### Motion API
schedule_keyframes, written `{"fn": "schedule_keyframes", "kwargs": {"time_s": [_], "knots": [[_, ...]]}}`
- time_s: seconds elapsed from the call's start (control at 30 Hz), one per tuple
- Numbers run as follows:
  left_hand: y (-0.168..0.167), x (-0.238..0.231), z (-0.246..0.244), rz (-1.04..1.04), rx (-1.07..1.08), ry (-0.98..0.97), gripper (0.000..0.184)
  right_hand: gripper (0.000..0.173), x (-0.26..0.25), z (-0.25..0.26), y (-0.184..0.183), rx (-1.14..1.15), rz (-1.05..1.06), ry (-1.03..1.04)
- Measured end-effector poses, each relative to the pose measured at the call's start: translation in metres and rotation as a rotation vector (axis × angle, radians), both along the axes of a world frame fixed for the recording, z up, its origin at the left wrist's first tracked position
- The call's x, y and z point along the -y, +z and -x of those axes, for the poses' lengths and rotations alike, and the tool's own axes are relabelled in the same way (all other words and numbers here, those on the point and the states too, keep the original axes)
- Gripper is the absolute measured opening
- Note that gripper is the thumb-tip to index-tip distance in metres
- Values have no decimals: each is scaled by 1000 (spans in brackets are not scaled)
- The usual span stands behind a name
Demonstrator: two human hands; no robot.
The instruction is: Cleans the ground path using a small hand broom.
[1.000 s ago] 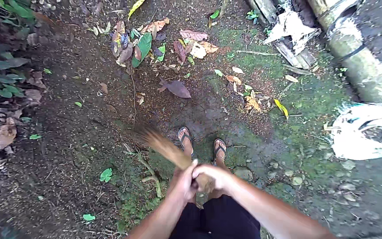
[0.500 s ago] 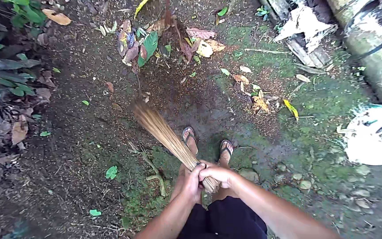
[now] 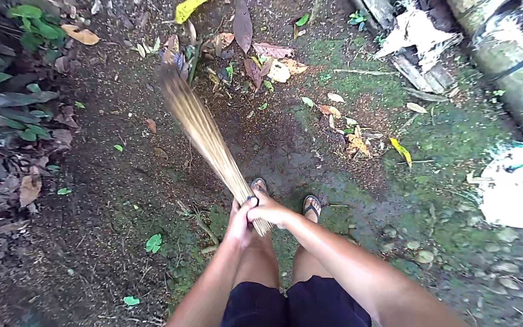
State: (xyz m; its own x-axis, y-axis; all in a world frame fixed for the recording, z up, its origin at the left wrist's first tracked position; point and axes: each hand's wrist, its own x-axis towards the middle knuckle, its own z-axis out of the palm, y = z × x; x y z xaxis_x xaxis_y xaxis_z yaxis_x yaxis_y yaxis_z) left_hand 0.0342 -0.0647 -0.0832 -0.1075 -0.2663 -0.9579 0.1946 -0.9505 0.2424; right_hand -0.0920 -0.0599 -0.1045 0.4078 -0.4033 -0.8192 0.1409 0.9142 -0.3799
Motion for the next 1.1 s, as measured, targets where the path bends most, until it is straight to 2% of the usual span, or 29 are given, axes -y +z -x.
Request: {"fn": "schedule_keyframes", "kwargs": {"time_s": [0.1, 0.17, 0.23, 0.33, 0.4, 0.47, 0.53, 0.6, 0.67, 0.73, 0.77, 0.8, 0.83, 0.9, 1.0, 1.1], "knots": [[26, -10, 27, -184, 53, 47, 30, 54, -7, 28, 20, 103, -195, 75], [13, 9, 43, -306, -38, -9, 31, 31, 8, 43, 19, 33, -313, 44], [-19, 38, 53, -332, -140, -127, 35, 24, 26, 51, 8, -82, -323, -64], [-56, 67, 64, -215, -217, -188, 29, 43, 45, 63, -16, -189, -181, -151], [-60, 46, 63, -194, -217, -168, 26, 54, 28, 65, -23, -206, -109, -93], [-44, 7, 61, -228, -190, -188, 21, 64, -17, 62, -13, -202, -107, -113], [-15, -35, 61, -294, -217, -242, 29, 91, -71, 60, 21, -207, -158, -229], [25, -74, 62, -379, -310, -372, 48, 113, -130, 54, 70, -258, -241, -376], [57, -104, 66, -474, -427, -456, 59, 117, -175, 44, 119, -339, -354, -548], [76, -123, 71, -565, -471, -523, 51, 113, -198, 31, 151, -458, -444, -678], [79, -126, 75, -599, -460, -556, 42, 112, -202, 25, 156, -515, -479, -717], [76, -123, 78, -625, -425, -585, 32, 109, -200, 19, 152, -553, -498, -761], [68, -113, 78, -637, -379, -599, 23, 97, -191, 12, 140, -577, -502, -806], [38, -82, 65, -597, -268, -506, 12, 66, -157, -2, 95, -533, -511, -782], [-10, -14, 25, -406, -78, -188, 13, 66, -71, -20, 15, -255, -347, -503], [-34, 42, 7, -192, 158, -46, 17, 75, 6, -31, -34, -56, -122, -314]]}}
